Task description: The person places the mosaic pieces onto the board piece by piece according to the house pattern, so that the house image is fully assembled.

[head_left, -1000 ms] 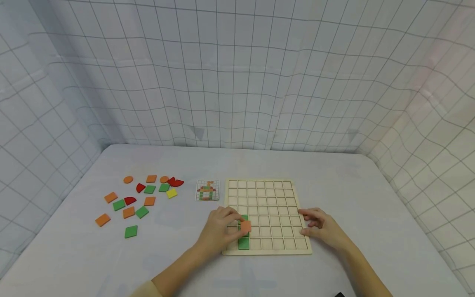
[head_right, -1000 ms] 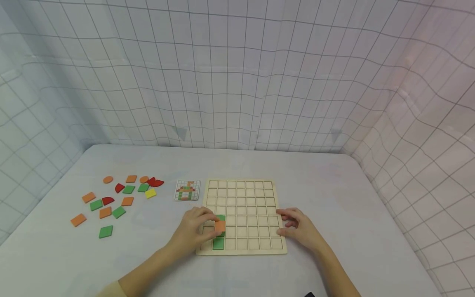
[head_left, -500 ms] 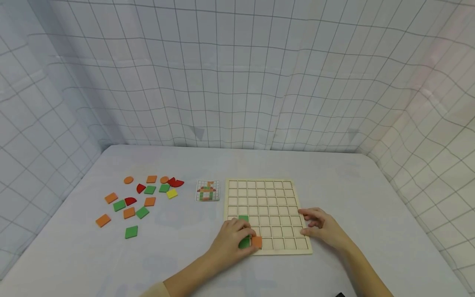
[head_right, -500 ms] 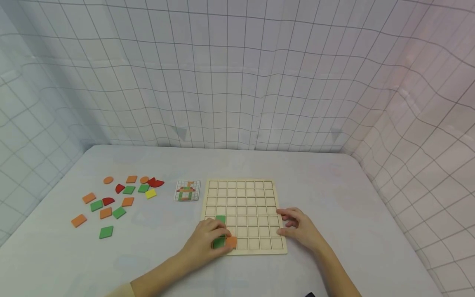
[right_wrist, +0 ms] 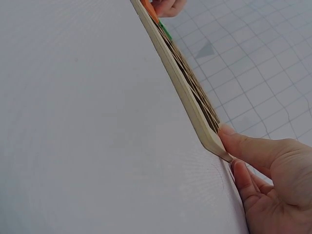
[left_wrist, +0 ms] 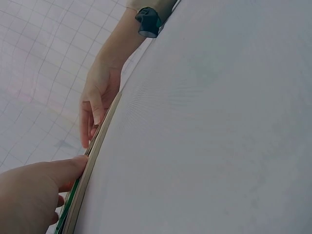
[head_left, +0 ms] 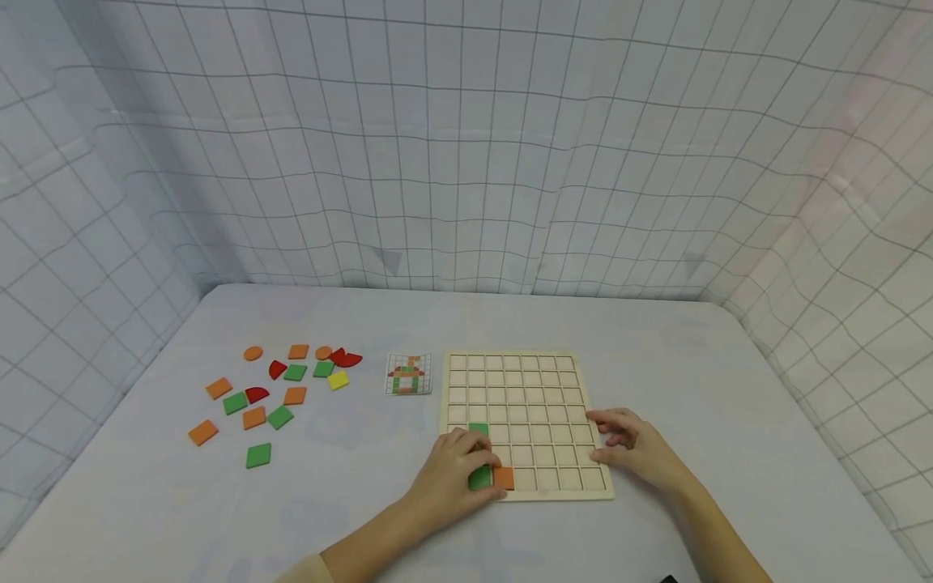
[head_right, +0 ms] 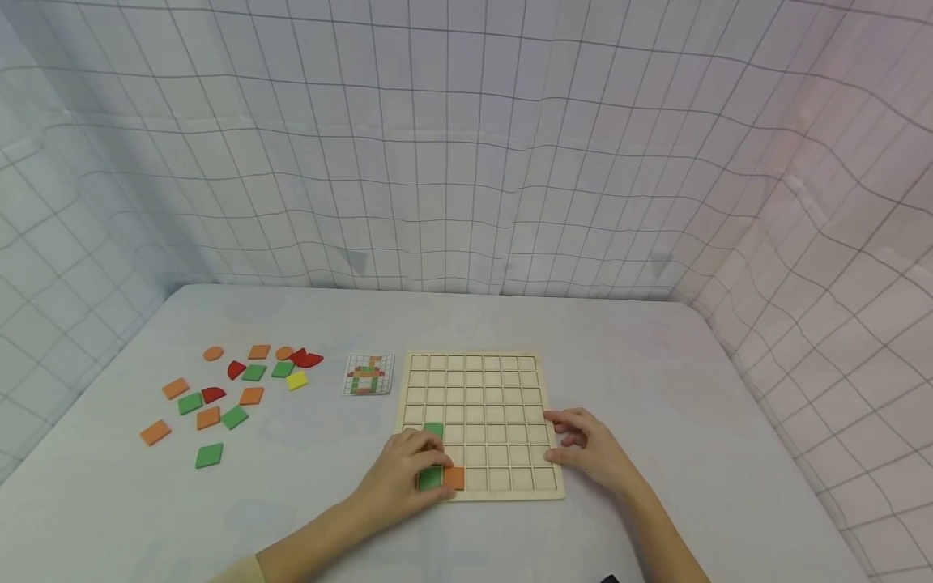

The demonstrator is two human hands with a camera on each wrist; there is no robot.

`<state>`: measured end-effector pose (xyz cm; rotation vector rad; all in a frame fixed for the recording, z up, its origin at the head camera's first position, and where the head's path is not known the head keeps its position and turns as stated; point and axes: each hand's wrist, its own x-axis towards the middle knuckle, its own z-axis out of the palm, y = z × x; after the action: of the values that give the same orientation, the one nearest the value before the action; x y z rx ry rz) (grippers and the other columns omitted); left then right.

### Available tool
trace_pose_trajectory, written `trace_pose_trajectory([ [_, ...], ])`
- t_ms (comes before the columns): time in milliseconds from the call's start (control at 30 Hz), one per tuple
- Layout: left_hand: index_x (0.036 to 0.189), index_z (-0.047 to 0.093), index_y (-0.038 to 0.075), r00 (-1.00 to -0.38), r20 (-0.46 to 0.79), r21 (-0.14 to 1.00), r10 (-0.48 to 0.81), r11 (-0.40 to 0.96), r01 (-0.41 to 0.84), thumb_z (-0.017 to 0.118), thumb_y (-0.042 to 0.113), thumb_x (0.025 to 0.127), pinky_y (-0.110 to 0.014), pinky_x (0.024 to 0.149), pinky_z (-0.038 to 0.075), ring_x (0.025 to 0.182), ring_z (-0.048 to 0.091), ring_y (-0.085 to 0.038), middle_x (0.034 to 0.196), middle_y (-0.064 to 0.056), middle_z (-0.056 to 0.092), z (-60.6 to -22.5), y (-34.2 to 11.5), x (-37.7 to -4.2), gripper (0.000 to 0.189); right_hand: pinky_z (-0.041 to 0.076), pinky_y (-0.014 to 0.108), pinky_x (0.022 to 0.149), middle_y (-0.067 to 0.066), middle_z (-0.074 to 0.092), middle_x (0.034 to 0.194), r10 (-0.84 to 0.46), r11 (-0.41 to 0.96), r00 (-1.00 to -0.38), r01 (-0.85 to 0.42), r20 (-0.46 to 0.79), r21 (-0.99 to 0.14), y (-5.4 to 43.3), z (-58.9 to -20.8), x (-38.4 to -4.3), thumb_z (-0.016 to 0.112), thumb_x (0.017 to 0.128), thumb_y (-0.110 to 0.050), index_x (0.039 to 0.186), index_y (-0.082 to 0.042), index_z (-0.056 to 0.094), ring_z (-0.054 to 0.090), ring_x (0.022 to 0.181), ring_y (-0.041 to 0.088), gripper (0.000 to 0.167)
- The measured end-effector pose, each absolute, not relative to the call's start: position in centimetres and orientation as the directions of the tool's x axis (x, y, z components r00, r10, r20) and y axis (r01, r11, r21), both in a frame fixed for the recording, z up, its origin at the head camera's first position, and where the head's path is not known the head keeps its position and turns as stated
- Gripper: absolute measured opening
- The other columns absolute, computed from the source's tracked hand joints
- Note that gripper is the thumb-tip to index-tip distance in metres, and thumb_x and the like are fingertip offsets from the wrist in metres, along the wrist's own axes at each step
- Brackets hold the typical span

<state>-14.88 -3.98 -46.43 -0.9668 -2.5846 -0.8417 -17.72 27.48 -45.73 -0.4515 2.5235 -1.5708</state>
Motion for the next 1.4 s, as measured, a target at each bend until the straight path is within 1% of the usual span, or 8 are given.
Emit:
trace_pose_trajectory([
  [200,0.085,0.068,0.02,-0.77,0.392,0.493,0.504,0.592,0.638,0.076,0.04,0.069,-0.036,0.086,0.036,0.09,0.041,-0.007,0.098,0.011,0.05,-46.6,-4.1,-15.0,0.026,0.043,0.018,0.075,0.014,0.048,0.109,-0.319,0.416,-0.947,-0.179,0.041,-0.892,27.5,-45.8,-17.7,0.075,0.074,-0.013,0.126,0.0,0.052,0.051,0.086,0.01,0.058],
  [533,0.086,0.069,0.02,-0.779,0.381,0.527,0.499,0.575,0.626,0.077,0.041,0.068,-0.038,0.089,0.036,0.091,0.041,-0.007,0.097,0.011,0.048,-46.6,-4.1,-14.9,0.029,0.043,0.018,0.075,0.015,0.047,0.109,-0.332,0.414,-0.943,-0.179,0.034,-0.892,27.6,-45.9,-17.7,0.074,0.075,-0.014,0.126,-0.001,0.051,0.05,0.087,0.011,0.058],
  [633,0.09,0.069,0.019,-0.781,0.384,0.544,0.492,0.563,0.622,0.077,0.04,0.067,-0.038,0.089,0.036,0.092,0.041,-0.007,0.099,0.011,0.048,-46.5,-4.1,-14.9,0.032,0.043,0.018,0.075,0.015,0.047,0.109,-0.333,0.409,-0.942,-0.18,0.038,-0.895,27.7,-45.9,-17.7,0.074,0.075,-0.013,0.127,-0.001,0.051,0.05,0.087,0.011,0.057],
  [867,0.097,0.068,0.014,-0.782,0.458,0.603,0.423,0.499,0.623,0.079,0.025,0.068,-0.037,0.08,0.035,0.088,0.041,-0.008,0.101,0.007,0.048,-44.7,-5.2,-15.4,0.033,0.043,0.018,0.076,0.015,0.047,0.11,-0.329,0.414,-0.943,-0.185,0.043,-0.891,27.7,-46.0,-17.7,0.074,0.075,-0.014,0.127,-0.001,0.051,0.05,0.087,0.011,0.058],
  [967,0.096,0.069,0.012,-0.804,0.45,0.613,0.388,0.521,0.594,0.08,0.026,0.067,-0.04,0.082,0.035,0.09,0.043,-0.01,0.101,0.006,0.05,-43.8,-6.4,-15.8,0.034,0.043,0.018,0.076,0.015,0.048,0.111,-0.328,0.419,-0.943,-0.195,0.053,-0.887,27.7,-46.0,-17.8,0.074,0.075,-0.014,0.126,-0.001,0.051,0.05,0.088,0.011,0.058],
  [1133,0.094,0.069,0.009,-0.847,0.446,0.597,0.29,0.608,0.523,0.082,0.021,0.065,-0.047,0.087,0.033,0.095,0.046,-0.018,0.1,0.0,0.053,-42.6,-9.6,-16.5,0.034,0.044,0.018,0.076,0.015,0.048,0.111,-0.328,0.425,-0.943,-0.201,0.057,-0.883,27.8,-46.2,-17.8,0.075,0.075,-0.014,0.126,-0.001,0.052,0.051,0.087,0.011,0.057],
  [1267,0.098,0.068,0.007,-0.849,0.487,0.564,0.204,0.669,0.484,0.082,0.016,0.065,-0.048,0.086,0.033,0.097,0.047,-0.023,0.101,-0.006,0.054,-42.7,-13.0,-17.5,0.037,0.044,0.019,0.076,0.015,0.048,0.11,-0.326,0.42,-0.944,-0.192,0.05,-0.887,27.8,-46.2,-17.8,0.075,0.074,-0.014,0.126,-0.001,0.052,0.05,0.087,0.011,0.058],
  [1400,0.1,0.067,0.004,-0.851,0.512,0.566,0.118,0.699,0.437,0.081,0.011,0.067,-0.049,0.084,0.033,0.1,0.046,-0.028,0.103,-0.011,0.054,-43.2,-16.9,-18.4,0.036,0.043,0.019,0.076,0.015,0.048,0.11,-0.321,0.419,-0.946,-0.18,0.04,-0.89,27.7,-46.1,-17.8,0.075,0.074,-0.014,0.126,-0.002,0.052,0.05,0.087,0.011,0.058],
])
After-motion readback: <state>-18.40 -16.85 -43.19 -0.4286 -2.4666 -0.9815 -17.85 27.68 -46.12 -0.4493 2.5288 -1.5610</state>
